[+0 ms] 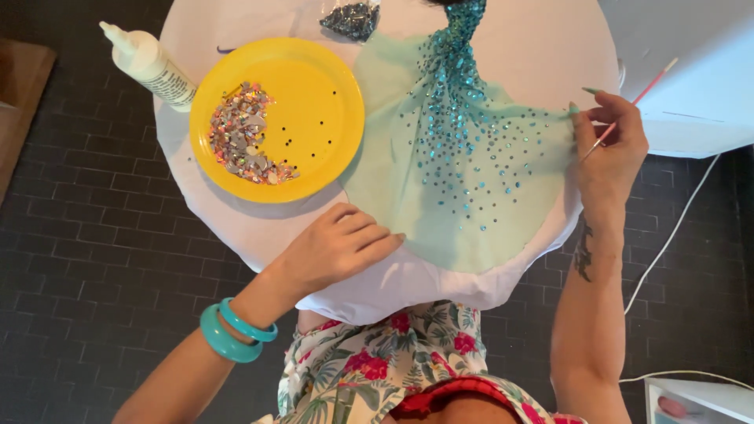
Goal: Applying rhinestones to a miniature dress using a wax pencil and glue
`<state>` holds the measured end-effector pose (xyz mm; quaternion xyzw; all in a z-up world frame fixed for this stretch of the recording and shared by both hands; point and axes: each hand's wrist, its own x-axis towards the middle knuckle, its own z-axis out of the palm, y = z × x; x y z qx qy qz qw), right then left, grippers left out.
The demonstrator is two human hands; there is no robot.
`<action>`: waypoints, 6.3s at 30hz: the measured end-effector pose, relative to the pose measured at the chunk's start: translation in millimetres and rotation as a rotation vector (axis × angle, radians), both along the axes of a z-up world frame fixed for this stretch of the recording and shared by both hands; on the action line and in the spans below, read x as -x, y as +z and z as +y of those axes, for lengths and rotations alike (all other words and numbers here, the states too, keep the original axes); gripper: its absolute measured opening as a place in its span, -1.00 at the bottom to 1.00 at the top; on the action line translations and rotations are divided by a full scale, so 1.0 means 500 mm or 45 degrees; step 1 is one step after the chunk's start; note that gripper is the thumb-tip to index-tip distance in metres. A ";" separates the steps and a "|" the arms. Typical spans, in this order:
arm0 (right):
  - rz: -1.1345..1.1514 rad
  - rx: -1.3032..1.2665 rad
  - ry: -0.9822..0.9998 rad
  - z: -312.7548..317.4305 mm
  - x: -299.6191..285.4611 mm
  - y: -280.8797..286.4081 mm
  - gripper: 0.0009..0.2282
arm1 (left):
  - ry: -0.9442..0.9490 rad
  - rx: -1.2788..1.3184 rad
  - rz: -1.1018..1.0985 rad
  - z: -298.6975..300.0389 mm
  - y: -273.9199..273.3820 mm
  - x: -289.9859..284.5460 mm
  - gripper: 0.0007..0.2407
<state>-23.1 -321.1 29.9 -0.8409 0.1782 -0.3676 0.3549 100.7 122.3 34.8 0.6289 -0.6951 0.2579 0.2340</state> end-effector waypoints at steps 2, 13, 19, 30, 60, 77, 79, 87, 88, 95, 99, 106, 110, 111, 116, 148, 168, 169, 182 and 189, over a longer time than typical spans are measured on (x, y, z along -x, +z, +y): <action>0.056 0.004 -0.048 -0.005 0.001 -0.011 -0.78 | -0.009 -0.119 0.115 0.009 -0.028 -0.019 -0.86; 0.040 -0.021 -0.061 -0.014 0.001 -0.054 -0.78 | 0.001 -0.110 1.163 -0.222 0.158 -0.359 -0.29; 0.049 -0.102 -0.082 -0.021 0.003 -0.071 -0.76 | -0.501 -0.411 1.385 -0.362 0.195 -0.465 -0.44; 0.033 -0.310 -0.100 0.010 0.002 -0.009 -0.74 | -0.204 -0.725 1.012 -0.484 0.048 -0.629 -0.76; -0.018 -0.164 -0.175 -0.196 -0.062 0.009 -0.76 | -0.302 -0.040 1.308 -0.506 0.185 -0.431 -0.68; 0.226 0.064 -0.009 -0.236 -0.170 -0.028 -0.77 | -0.372 -0.008 1.379 -0.483 0.176 -0.433 -0.63; 0.214 0.082 -0.011 -0.232 -0.176 -0.027 -0.77 | -0.319 -0.018 1.389 -0.474 0.179 -0.430 -0.60; 0.079 0.281 -0.116 -0.197 -0.119 -0.047 -0.70 | 0.028 -0.233 0.954 -0.351 0.126 -0.457 -0.24; 0.047 0.268 -0.147 -0.151 -0.093 -0.023 -0.74 | 0.107 -0.278 0.850 -0.329 0.116 -0.457 -0.35; 0.012 0.250 -0.207 0.177 0.113 0.034 -0.74 | 0.296 -0.496 0.545 -0.189 0.090 -0.368 -0.68; -0.015 0.336 -0.063 0.247 0.172 -0.007 -0.79 | 0.261 -0.286 0.327 -0.149 0.037 -0.293 -0.71; 0.085 0.808 -0.003 0.293 0.143 -0.053 -0.56 | 0.190 -0.404 0.140 -0.106 -0.056 -0.165 -0.49; 0.019 0.928 0.021 0.321 0.107 -0.043 -0.69 | 0.185 -0.319 0.135 -0.105 -0.086 -0.116 -0.45; 0.021 0.924 0.021 0.324 0.103 -0.044 -0.69 | 0.185 -0.323 0.135 -0.106 -0.084 -0.101 -0.45; -0.015 0.856 0.073 0.322 0.100 -0.047 -0.86 | 0.205 -0.126 0.304 -0.124 -0.094 -0.045 -0.41; 0.094 0.813 0.243 0.163 0.240 0.079 -0.84 | 0.437 0.251 -0.274 -0.164 0.062 -0.024 -0.92; 0.115 0.163 -0.292 0.129 0.209 -0.007 -0.76 | 0.412 0.035 -0.199 -0.111 -0.021 -0.058 -0.85; 0.144 0.102 -0.323 0.110 0.192 -0.011 -0.71 | 0.413 0.020 -0.182 -0.110 -0.022 -0.056 -0.85; 0.120 0.216 -0.511 0.014 0.081 -0.110 -0.59 | 0.444 -0.023 -0.014 -0.114 -0.079 -0.051 -0.88; 0.080 0.186 -0.522 0.016 0.089 -0.036 -0.86 | 0.403 0.097 -0.105 -0.115 -0.019 -0.042 -0.88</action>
